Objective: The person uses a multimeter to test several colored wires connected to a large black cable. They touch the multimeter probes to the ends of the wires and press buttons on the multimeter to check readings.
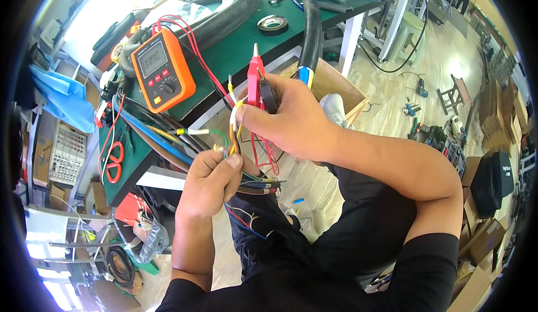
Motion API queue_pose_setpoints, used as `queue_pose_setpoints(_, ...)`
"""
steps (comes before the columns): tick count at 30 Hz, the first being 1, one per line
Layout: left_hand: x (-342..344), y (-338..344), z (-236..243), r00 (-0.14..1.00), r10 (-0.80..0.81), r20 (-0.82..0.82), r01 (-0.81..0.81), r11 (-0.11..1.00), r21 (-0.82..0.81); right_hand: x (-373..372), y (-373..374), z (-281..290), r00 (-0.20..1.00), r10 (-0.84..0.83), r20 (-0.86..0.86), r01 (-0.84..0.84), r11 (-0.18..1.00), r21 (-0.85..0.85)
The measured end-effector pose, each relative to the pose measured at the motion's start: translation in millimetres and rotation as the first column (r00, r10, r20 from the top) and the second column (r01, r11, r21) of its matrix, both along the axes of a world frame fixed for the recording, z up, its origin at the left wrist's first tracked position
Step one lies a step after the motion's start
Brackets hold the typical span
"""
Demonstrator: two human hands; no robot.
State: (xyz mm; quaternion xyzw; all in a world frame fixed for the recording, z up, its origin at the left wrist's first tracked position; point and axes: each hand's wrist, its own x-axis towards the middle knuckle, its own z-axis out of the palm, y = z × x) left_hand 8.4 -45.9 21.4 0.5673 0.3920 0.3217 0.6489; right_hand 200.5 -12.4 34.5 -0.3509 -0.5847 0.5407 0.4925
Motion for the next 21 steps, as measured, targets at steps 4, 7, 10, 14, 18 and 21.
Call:
queue_pose_setpoints(4,-2,-8,-7,0.997,-0.058,0.048,0.063,0.992,-0.107,9,0,3,0.996,0.07,0.059,-0.067,0.996,-0.059)
queue_pose_setpoints(7,-7,-6,-15,0.998,-0.068,0.012,0.067,0.996,0.067,7,-2,1,0.994,0.051,0.097,-0.049,0.998,-0.031)
queue_pose_setpoints(10,8,-17,-2,0.985,0.151,-0.078,-0.112,0.922,0.37,3,3,-9,0.994,0.003,0.11,-0.014,0.995,0.103)
queue_pose_setpoints(14,12,-14,-20,0.93,0.362,-0.062,-0.333,0.902,0.276,8,-2,-1,0.985,0.071,0.158,-0.073,0.997,0.008)
queue_pose_setpoints(18,16,-12,-17,0.925,0.375,0.062,-0.379,0.896,0.23,8,-4,2,0.985,0.11,0.131,-0.107,0.994,-0.031)
queue_pose_setpoints(21,10,-14,-12,0.911,0.413,-0.018,-0.395,0.883,0.252,7,-4,2,0.988,0.104,0.117,-0.099,0.994,-0.053)
